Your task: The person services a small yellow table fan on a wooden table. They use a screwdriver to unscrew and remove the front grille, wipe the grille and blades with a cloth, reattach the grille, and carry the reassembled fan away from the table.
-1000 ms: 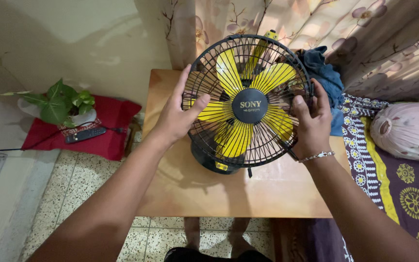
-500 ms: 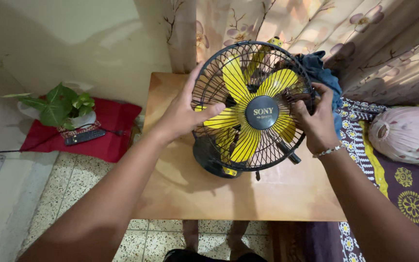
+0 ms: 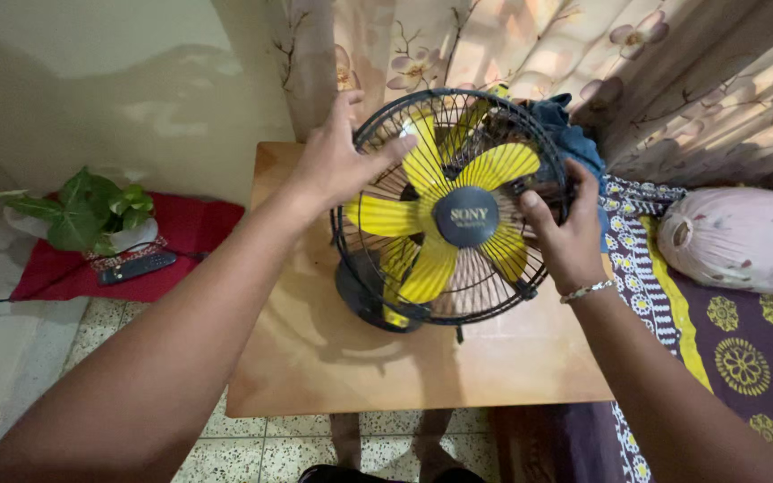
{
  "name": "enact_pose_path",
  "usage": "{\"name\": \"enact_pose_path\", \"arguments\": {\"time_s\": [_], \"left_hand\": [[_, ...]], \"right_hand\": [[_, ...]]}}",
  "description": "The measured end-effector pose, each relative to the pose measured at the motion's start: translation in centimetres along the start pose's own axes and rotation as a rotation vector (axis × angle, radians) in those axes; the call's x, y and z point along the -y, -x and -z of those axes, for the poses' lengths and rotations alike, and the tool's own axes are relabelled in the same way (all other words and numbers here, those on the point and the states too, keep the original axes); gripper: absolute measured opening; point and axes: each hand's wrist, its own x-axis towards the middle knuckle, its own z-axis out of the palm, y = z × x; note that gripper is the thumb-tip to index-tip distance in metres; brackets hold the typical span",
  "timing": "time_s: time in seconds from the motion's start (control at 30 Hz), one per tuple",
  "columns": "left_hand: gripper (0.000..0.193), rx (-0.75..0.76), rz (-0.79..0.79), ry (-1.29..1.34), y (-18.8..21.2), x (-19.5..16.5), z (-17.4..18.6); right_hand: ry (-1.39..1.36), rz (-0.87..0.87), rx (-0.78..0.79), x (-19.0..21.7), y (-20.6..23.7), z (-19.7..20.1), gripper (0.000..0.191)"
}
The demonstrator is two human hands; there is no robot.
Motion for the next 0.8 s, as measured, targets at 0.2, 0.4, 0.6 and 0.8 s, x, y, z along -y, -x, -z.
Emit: {"name": "enact_pose_path", "arguments": {"time_s": [0.2,0.4,0.6,0.8], "left_hand": [[0.081,0.014,-0.130,0.202,0.6,-0.1,-1.5],[0.091,-0.019,-0.301,0.083,1.3,-0.3,-1.8],[0.086,0.056,-0.163,0.222,2.1,-1.2,-1.1],[0.082,0.064,-0.233,0.204,2.1,-0.8,-0.3]], "right_hand": [[-0.217,-0.221,0.005,0.1,0.1,0.3,0.070],[-0.176,-0.190,-0.104,0.6,0.4,-0.3,0.064],[-0.287,-0.122,-0.052,0.8,0.7,0.1,0.048],[-0.411,-0.130,-0.049,0.9,1.5,-0.4,0.053]]}}
